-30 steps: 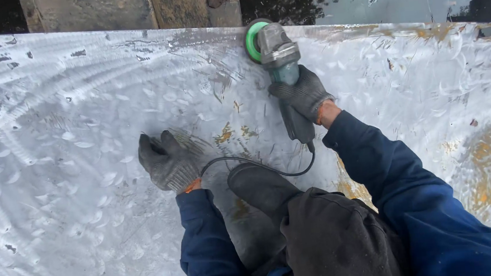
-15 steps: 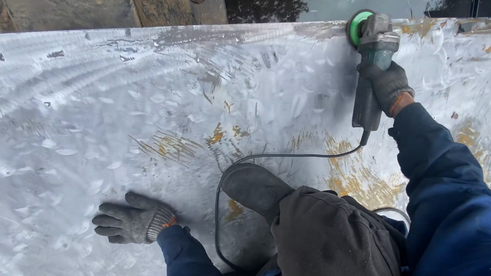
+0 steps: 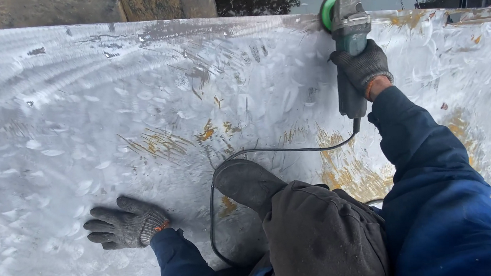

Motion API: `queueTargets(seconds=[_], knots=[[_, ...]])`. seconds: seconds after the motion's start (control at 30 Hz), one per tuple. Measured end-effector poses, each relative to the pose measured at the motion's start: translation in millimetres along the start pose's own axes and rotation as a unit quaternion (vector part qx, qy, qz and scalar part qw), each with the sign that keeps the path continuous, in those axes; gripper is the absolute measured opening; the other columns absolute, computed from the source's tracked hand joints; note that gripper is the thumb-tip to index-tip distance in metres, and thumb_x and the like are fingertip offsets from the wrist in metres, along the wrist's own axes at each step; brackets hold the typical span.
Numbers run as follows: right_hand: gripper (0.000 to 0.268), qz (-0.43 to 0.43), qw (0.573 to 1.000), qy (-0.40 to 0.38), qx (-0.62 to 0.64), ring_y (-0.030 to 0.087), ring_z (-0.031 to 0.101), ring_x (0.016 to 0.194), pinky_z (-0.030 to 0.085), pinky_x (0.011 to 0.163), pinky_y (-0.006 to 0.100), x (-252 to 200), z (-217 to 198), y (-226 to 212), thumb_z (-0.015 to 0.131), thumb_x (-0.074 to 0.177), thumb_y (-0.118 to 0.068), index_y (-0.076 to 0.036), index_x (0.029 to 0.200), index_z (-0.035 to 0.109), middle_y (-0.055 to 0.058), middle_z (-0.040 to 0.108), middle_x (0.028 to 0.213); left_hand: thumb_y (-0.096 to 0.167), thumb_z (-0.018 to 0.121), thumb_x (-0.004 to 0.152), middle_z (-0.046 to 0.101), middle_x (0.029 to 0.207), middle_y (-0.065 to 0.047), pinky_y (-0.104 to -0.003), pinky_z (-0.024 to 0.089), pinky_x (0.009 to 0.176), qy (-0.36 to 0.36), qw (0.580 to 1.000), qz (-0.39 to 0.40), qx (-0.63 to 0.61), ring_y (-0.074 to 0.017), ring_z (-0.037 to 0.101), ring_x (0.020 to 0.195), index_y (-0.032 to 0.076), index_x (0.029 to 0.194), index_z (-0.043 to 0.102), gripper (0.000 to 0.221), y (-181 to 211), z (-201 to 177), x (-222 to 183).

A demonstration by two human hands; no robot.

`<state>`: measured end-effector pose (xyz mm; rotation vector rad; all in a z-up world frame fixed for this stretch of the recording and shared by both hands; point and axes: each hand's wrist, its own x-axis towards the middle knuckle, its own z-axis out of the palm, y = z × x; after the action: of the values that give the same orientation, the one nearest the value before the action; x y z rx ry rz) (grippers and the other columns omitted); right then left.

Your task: Grinding a large metal plate using an electric angle grinder.

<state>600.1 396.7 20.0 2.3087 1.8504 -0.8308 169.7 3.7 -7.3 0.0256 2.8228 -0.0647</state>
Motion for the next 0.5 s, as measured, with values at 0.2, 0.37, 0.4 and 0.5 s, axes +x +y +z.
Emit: queueTargets(seconds=[0.2, 0.37, 0.4, 0.5], knots=[[0.067, 0.159, 0.974, 0.077, 0.145, 0.025, 0.075, 0.093, 0.061, 0.085, 0.036, 33, -27, 68, 0.083, 0.077, -0.050, -0.002, 0.121, 0.068, 0.013, 0.075, 0.105, 0.058, 0.025, 0.109, 0.009, 0.171, -0.026, -0.062, 0.009, 0.127, 0.009, 1.000, -0.008, 0.017, -0.0456, 0.006, 0.158, 0.008, 0.166, 0.022, 0.076, 5, 4, 4], [0.073, 0.100, 0.988, 0.109, 0.045, 0.031, 0.073, 0.095, 0.059, 0.084, 0.039, 16, -9, 36, 0.088, 0.075, -0.049, 0.001, 0.121, 0.062, 0.018, 0.072, 0.108, 0.059, 0.024, 0.109, 0.010, 0.171, -0.026, -0.061, 0.011, 0.128, 0.008, 0.999, -0.015, 0.038, -0.0453, 0.008, 0.158, 0.008, 0.165, 0.023, 0.076, -9, 14, 9], [0.073, 0.070, 0.995, 0.063, 0.021, 0.031, 0.073, 0.096, 0.059, 0.086, 0.040, 0, -8, 16, 0.086, 0.074, -0.051, 0.000, 0.121, 0.064, 0.019, 0.073, 0.108, 0.059, 0.024, 0.109, 0.010, 0.171, -0.026, -0.061, 0.011, 0.127, 0.008, 0.999, -0.008, 0.039, -0.0452, 0.008, 0.158, 0.008, 0.165, 0.022, 0.077, -12, 10, 6], [0.074, -0.004, 0.999, 0.043, -0.023, 0.035, 0.072, 0.097, 0.057, 0.086, 0.043, 8, 2, 14, 0.088, 0.074, -0.053, 0.001, 0.119, 0.064, 0.021, 0.073, 0.108, 0.059, 0.026, 0.109, 0.009, 0.171, -0.025, -0.061, 0.012, 0.126, 0.012, 1.000, 0.000, 0.022, -0.0450, 0.009, 0.158, 0.007, 0.166, 0.022, 0.077, 0, 11, 3]])
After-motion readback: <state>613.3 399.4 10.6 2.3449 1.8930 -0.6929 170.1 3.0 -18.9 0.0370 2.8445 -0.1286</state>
